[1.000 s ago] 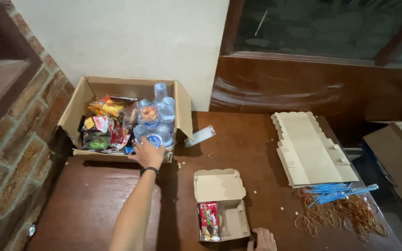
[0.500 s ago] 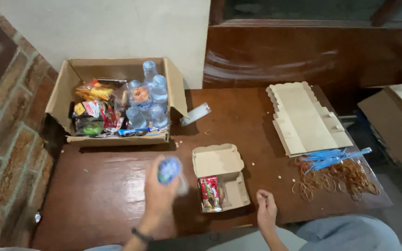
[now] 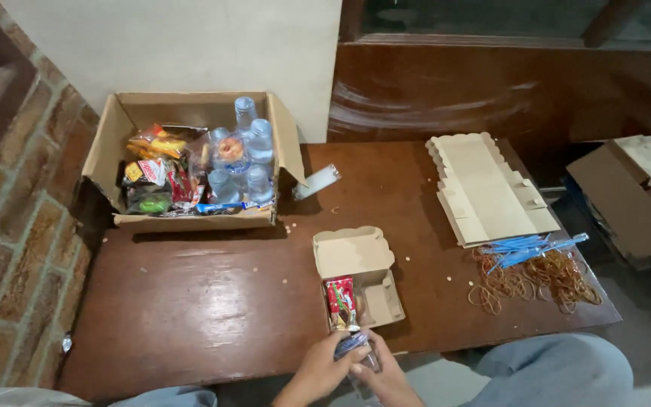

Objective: Assembling cardboard snack boxes by folding templates and filling them with snacks and water bottles.

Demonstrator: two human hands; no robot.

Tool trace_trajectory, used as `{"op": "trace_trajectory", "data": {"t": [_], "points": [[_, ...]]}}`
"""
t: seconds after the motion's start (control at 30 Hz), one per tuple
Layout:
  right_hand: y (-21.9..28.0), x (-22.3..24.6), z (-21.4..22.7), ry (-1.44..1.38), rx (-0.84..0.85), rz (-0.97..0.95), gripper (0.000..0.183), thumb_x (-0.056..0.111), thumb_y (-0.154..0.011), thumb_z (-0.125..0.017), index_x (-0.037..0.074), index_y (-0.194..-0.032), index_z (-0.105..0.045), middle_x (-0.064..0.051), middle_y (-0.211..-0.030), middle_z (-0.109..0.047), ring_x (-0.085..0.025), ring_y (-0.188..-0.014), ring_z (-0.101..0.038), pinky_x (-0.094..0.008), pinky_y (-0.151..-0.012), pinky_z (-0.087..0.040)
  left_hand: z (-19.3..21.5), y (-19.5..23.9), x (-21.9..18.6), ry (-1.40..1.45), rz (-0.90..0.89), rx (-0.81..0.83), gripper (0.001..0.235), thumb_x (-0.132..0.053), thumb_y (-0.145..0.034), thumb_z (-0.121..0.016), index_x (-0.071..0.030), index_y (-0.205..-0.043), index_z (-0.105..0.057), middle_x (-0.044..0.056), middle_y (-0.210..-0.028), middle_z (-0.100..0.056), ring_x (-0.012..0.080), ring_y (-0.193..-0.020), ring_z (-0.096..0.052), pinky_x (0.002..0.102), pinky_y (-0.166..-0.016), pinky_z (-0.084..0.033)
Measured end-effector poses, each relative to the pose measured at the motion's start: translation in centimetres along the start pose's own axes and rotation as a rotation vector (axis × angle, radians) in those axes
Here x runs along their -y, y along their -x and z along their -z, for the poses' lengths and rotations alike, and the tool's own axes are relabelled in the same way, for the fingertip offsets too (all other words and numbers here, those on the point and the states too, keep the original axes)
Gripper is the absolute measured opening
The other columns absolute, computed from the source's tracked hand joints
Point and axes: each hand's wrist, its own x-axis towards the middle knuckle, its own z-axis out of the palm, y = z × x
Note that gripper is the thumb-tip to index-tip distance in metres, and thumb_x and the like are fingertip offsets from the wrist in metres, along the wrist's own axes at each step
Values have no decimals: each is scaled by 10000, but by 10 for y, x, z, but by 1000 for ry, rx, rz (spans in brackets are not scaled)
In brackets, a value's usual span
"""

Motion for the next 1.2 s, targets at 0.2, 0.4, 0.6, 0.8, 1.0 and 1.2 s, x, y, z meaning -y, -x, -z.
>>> {"op": "trace_trajectory", "data": {"t": [0.2,0.4,0.6,0.8,1.0,1.2], "points": [[18,64,-3,-59,69,96,1011,272,-703,-937,160,-1556,-406,-130,-1446,-664,-213,-1258,-678,-364,-1066,-552,30,7,-18,-312,-122,235,639,-618,-894,-589,-217,-1390,-549,121,-1218,-702,334,-1069,-684,435,-851,-519],[7,129,12,133,-167,-146,992,377,-733,-735,294,-1627,-312,-106,-1446,-609,-257,-974,-717,-386,-809,-613,32,0,-6,-248,-413,158,647,-360,-930,-595,-136,-1517,-438,64,-1446,-551,271,-1324,-517,400,-1089,-394],[-32,145,19,327,-304,-26,522,49,-935,-652,157,-1329,-327,-157,-994,-682,-215,-598,-665,-313,-546,-581,-1,-24,30,-876,-698,-11,782,-428,-911,-635,-50,-1547,-382,249,-1601,-327,476,-1484,-228,700,-1153,-125],[-73,125,7,991,-376,11,486,291,-868,-708,164,-1247,-433,-161,-1269,-549,-502,-975,-685,-566,-829,-528,-14,-41,26,-1195,-428,254,821,-511,-978,-454,-75,-1620,-188,275,-1680,-103,464,-1557,-30,802,-1163,83],[-86,128,-3,1168,-371,43,461,258,-876,-715,159,-1221,-425,-158,-1156,-554,-453,-835,-699,-524,-711,-549,-17,-45,37,-1125,-536,140,762,-478,-979,-513,-87,-1593,-292,296,-1609,-260,525,-1501,-148,836,-1134,-16],[-96,108,0,1222,-346,8,458,366,-925,-713,143,-1189,-413,-159,-1194,-554,-446,-878,-703,-538,-737,-557,-26,-55,51,-1152,-485,173,779,-483,-929,-570,-128,-1574,-316,304,-1611,-247,550,-1485,-159,825,-1144,-12]]}}
